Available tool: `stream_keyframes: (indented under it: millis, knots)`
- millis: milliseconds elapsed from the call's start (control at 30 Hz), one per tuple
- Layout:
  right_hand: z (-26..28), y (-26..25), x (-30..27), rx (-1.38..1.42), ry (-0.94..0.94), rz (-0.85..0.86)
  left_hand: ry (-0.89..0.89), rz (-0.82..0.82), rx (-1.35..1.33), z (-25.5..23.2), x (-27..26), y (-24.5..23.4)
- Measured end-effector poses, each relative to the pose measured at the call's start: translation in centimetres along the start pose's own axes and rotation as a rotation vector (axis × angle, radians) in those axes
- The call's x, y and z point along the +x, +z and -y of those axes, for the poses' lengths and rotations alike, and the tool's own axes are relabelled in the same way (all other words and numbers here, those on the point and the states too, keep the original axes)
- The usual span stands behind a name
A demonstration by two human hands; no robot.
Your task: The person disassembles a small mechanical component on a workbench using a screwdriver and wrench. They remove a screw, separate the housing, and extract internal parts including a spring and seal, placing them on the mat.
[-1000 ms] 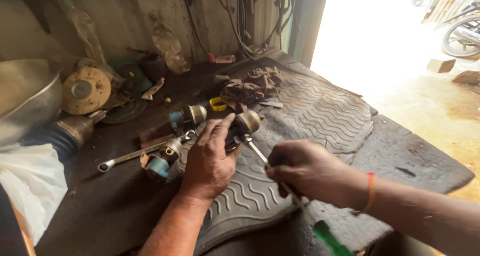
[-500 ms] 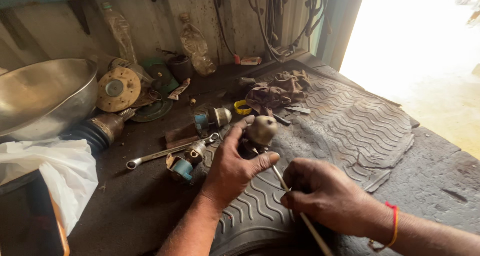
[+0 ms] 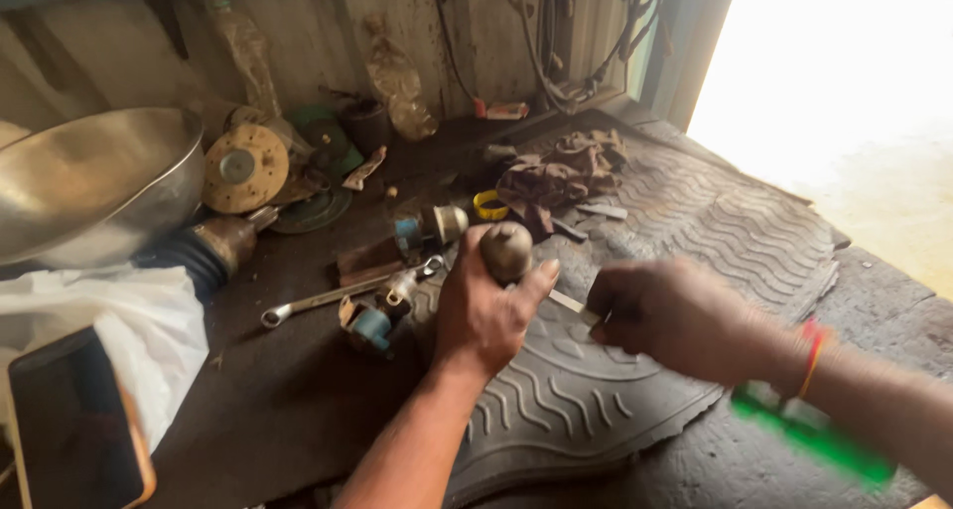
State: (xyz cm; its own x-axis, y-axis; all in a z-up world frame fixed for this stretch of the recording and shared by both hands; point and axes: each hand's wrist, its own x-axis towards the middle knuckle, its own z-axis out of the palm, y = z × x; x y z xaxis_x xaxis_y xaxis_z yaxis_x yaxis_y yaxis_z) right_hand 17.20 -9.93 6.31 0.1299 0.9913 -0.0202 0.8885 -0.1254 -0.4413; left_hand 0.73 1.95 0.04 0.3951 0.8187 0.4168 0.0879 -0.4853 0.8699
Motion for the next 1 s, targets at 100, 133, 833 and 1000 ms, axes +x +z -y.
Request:
stream_keyframes:
  millis: [100,133,833,1000]
  knots:
    - [-0.6,-0.9,0.2,-0.218,-0.105,-0.028,-0.030,-0.067,0.006,-0.5,0.8,0.9]
    - [-0.9,-1.3,0.2,-0.261,-0.130,-0.042,0.003,-0.076,-0.004,-0.6,1.0,1.0]
    - [15.3,3.9,16.3,-0.178,-0.793,0.073,0.306,-0.020,0.452,6.1,1.4,2.8]
    - [19.5,9.5,19.7,-0.434,-0.598,0.291,0.235,-0.021,0.479,8.1,1.1,3.6]
